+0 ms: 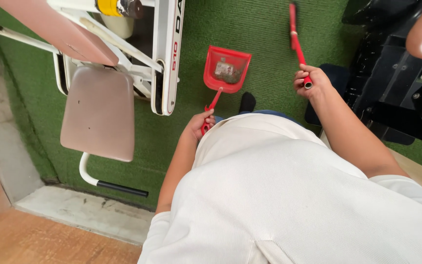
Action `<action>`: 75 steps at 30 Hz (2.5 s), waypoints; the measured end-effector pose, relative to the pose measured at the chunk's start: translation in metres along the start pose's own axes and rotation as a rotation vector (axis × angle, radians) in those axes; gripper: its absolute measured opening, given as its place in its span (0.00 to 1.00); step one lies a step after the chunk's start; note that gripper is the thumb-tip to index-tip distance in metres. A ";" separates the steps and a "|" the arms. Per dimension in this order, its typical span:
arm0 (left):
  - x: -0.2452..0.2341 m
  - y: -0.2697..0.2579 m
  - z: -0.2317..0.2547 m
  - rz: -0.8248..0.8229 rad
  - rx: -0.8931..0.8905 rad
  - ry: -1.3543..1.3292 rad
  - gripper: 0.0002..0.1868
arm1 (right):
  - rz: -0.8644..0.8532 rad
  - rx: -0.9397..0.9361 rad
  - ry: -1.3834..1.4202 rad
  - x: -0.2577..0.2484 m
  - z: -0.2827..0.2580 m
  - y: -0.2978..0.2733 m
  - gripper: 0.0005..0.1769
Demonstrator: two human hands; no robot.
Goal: Sweeping debris off a gym floor into a red dustpan using a red handheld broom.
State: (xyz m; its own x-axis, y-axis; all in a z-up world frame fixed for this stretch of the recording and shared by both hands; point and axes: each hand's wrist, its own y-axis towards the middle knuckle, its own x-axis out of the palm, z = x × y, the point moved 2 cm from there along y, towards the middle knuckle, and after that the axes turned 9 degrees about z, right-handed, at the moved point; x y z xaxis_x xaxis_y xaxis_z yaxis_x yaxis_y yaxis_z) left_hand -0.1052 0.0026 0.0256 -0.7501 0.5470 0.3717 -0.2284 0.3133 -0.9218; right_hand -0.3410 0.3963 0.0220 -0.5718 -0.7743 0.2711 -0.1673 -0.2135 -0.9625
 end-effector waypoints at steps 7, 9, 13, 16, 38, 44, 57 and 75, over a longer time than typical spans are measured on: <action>0.063 -0.019 0.037 -0.059 0.061 0.136 0.11 | 0.157 -0.013 0.252 -0.044 -0.018 0.011 0.07; 0.085 -0.023 0.051 -0.061 0.068 0.188 0.10 | 0.163 -0.002 0.303 -0.058 -0.018 0.012 0.06; 0.115 -0.007 0.089 -0.087 0.099 0.278 0.11 | 0.136 0.084 0.368 -0.076 -0.009 0.013 0.14; 0.152 0.008 0.123 -0.108 0.078 0.276 0.12 | 0.153 0.054 0.323 -0.077 -0.008 0.005 0.13; 0.269 0.047 0.282 0.003 0.069 0.315 0.10 | -0.070 0.082 0.164 0.173 -0.169 -0.069 0.09; 0.306 0.039 0.295 0.085 0.070 0.244 0.12 | 0.114 -0.058 -0.362 0.220 -0.206 -0.064 0.06; 0.422 0.090 0.314 0.020 0.082 0.099 0.10 | 0.252 -0.226 -0.747 0.241 -0.448 -0.056 0.12; 0.669 0.150 0.526 0.041 0.124 0.337 0.09 | 0.133 -0.311 0.350 0.035 -0.772 -0.068 0.23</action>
State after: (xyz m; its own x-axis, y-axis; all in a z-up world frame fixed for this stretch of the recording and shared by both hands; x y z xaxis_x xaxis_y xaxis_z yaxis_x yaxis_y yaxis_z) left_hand -0.9675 0.0076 0.0784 -0.5182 0.7890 0.3302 -0.2910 0.2004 -0.9355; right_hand -0.9701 0.8435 0.1026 -0.8316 -0.5242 0.1833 -0.2760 0.1037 -0.9556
